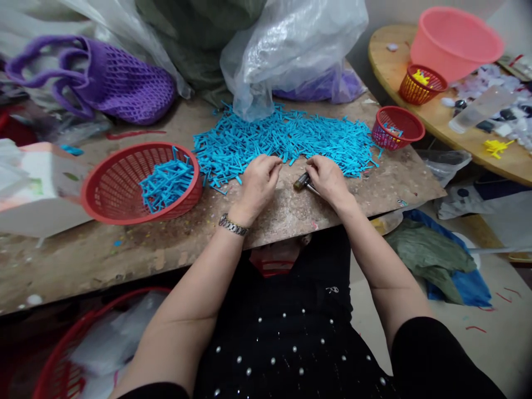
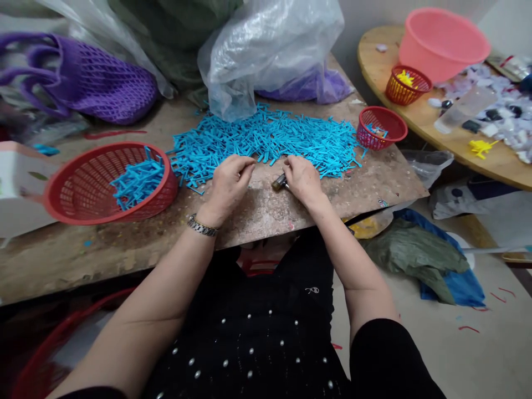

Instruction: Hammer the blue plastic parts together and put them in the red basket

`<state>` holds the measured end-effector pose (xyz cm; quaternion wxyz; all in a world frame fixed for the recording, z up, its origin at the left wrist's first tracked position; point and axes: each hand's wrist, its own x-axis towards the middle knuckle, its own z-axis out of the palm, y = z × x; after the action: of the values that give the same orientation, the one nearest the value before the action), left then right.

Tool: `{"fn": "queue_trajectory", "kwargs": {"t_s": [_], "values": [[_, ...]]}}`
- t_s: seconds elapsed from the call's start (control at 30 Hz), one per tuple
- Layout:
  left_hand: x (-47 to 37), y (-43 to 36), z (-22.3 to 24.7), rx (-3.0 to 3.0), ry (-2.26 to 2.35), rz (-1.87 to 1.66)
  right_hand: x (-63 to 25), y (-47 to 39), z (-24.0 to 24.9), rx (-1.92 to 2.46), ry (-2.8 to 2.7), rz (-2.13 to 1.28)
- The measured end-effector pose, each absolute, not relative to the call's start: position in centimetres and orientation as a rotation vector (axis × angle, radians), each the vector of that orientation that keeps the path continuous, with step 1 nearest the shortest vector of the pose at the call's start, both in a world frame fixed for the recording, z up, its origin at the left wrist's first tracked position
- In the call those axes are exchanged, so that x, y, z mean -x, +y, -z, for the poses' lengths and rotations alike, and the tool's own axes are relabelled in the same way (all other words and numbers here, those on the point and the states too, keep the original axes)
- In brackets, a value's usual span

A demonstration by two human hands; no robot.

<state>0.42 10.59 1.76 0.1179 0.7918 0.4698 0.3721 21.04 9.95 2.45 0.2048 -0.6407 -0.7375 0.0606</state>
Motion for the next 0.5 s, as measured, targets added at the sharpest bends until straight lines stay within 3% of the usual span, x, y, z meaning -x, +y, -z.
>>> {"fn": "queue_trajectory", "kwargs": {"t_s": [0.5], "values": [[0.5,10.5,0.4,-2.027,1.382,-1.107,-17.4,17.2,-2.9,1.971,-2.11,-0.202]]}}
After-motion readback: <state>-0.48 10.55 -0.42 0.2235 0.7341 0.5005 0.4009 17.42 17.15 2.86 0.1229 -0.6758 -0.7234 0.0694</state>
